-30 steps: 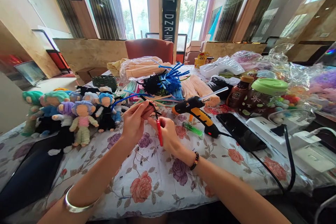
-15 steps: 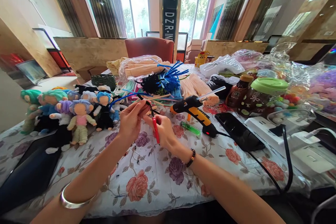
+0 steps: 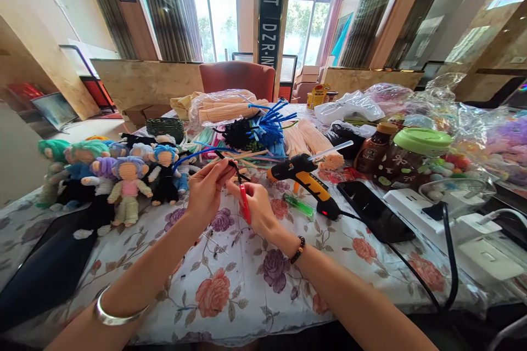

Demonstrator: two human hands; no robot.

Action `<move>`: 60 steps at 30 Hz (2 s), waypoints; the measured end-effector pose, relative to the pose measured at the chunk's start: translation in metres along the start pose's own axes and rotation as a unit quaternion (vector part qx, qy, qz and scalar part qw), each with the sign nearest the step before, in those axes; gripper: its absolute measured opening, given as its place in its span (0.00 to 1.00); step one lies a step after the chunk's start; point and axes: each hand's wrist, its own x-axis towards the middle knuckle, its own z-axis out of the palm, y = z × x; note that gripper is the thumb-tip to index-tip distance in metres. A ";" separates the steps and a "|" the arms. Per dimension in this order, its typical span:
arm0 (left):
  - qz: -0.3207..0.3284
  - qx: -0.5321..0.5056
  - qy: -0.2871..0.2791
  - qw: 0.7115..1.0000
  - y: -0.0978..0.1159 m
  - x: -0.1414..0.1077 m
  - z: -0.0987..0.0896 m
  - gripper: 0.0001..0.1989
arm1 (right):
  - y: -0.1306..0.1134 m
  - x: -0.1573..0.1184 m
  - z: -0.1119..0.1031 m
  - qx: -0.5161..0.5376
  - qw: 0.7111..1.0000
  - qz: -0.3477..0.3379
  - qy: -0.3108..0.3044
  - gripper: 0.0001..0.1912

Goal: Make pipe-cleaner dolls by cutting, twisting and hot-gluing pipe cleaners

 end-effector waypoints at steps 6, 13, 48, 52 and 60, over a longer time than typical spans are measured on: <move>-0.001 -0.004 0.009 1.000 0.002 0.002 -0.001 0.09 | 0.002 0.004 -0.001 0.015 1.000 0.003 -0.015 0.27; 0.000 -0.003 0.003 1.000 0.002 0.002 0.000 0.09 | 0.002 0.004 -0.002 -0.004 0.999 -0.018 -0.032 0.26; -0.073 -0.055 -0.082 0.992 0.005 0.006 -0.006 0.03 | 0.002 -0.007 0.006 0.054 0.998 -0.021 0.029 0.25; -0.080 -0.065 -0.054 0.993 0.005 0.009 -0.006 0.06 | 0.002 -0.008 0.006 0.051 0.999 -0.005 0.013 0.25; -0.084 -0.077 -0.047 0.992 0.003 0.010 -0.008 0.10 | -0.001 -0.011 0.005 0.009 1.000 -0.012 0.015 0.25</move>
